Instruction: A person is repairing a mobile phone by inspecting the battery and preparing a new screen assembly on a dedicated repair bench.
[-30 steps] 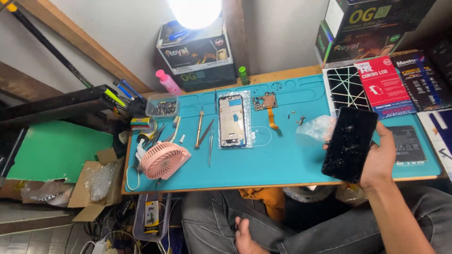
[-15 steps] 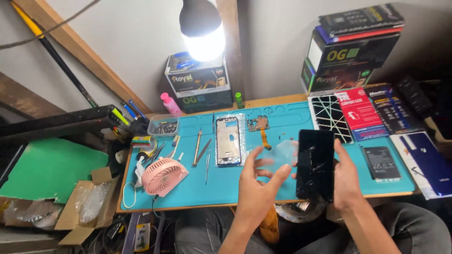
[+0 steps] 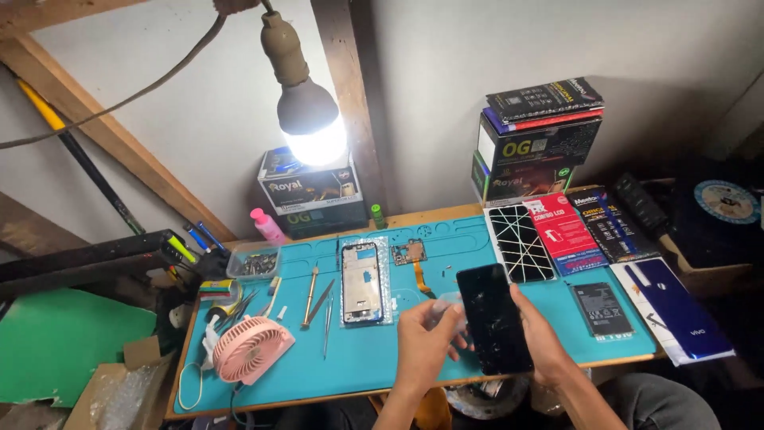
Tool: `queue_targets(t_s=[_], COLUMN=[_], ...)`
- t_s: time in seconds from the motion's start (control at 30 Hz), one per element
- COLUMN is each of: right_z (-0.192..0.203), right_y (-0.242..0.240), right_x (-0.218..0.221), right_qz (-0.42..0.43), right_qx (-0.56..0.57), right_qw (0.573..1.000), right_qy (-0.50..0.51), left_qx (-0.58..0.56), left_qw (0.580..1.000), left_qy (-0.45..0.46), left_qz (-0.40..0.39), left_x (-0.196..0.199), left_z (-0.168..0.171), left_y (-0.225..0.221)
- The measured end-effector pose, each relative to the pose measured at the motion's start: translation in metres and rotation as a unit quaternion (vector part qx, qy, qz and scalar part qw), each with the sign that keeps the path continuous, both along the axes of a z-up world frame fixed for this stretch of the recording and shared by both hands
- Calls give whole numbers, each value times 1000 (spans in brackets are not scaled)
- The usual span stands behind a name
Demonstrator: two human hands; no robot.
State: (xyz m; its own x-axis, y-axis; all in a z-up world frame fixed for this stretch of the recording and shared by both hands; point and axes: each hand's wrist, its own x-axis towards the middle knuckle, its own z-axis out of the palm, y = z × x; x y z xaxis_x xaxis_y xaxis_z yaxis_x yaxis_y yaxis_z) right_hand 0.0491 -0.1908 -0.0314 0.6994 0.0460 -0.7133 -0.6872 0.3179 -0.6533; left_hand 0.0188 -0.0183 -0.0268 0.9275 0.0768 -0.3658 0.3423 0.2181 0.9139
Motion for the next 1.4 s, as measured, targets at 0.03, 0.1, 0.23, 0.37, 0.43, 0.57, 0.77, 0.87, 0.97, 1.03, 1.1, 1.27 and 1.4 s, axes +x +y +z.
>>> queue_targets(t_s=[0.03, 0.1, 0.23, 0.37, 0.43, 0.57, 0.77, 0.87, 0.97, 1.03, 1.1, 1.27, 1.4], right_z=[-11, -14, 4, 0, 1, 22, 35, 40, 14, 20, 25, 57, 42], right_y=[-4, -5, 0, 0, 1, 5, 2, 7, 5, 11, 13, 19, 13], right_x=[-2, -4, -6, -5, -5, -5, 10, 10, 7, 5, 3, 3, 6], right_qz=[33, 63, 20, 34, 35, 70, 146, 94, 89, 81, 72, 69, 138], right_qx=[32, 62, -66, 0, 5, -16, -159, -105, -150, -145, -140, -111, -209], right_qw=[998, 994, 998, 999, 999, 997, 976, 989, 985, 986, 987, 990, 967], right_qy=[-35, -67, -15, -15, -16, -5, 29, 43, -15, -18, -21, 53, 41], left_qx=[9, 16, 36, 26, 27, 9, 6, -1, 0, 7, 13, -4, -15], left_qw=[1000, 999, 997, 996, 996, 997, 995, 995, 995, 995, 994, 985, 985], left_qy=[-23, -45, -67, -82, -82, -76, -71, -62, -44, -39, -36, -59, -60], left_qz=[0, -3, 2, -5, -7, -22, -71, -78, -87, -92, -99, -163, -160], left_x=[-3, -5, -2, -1, -1, -2, -2, 0, 2, 2, 3, 1, 0], left_z=[-3, -9, -20, -37, -35, -38, -33, -39, -38, -35, -34, -29, -28], left_y=[-2, -5, -6, -1, 0, 3, 13, 15, 12, 15, 19, 26, 24])
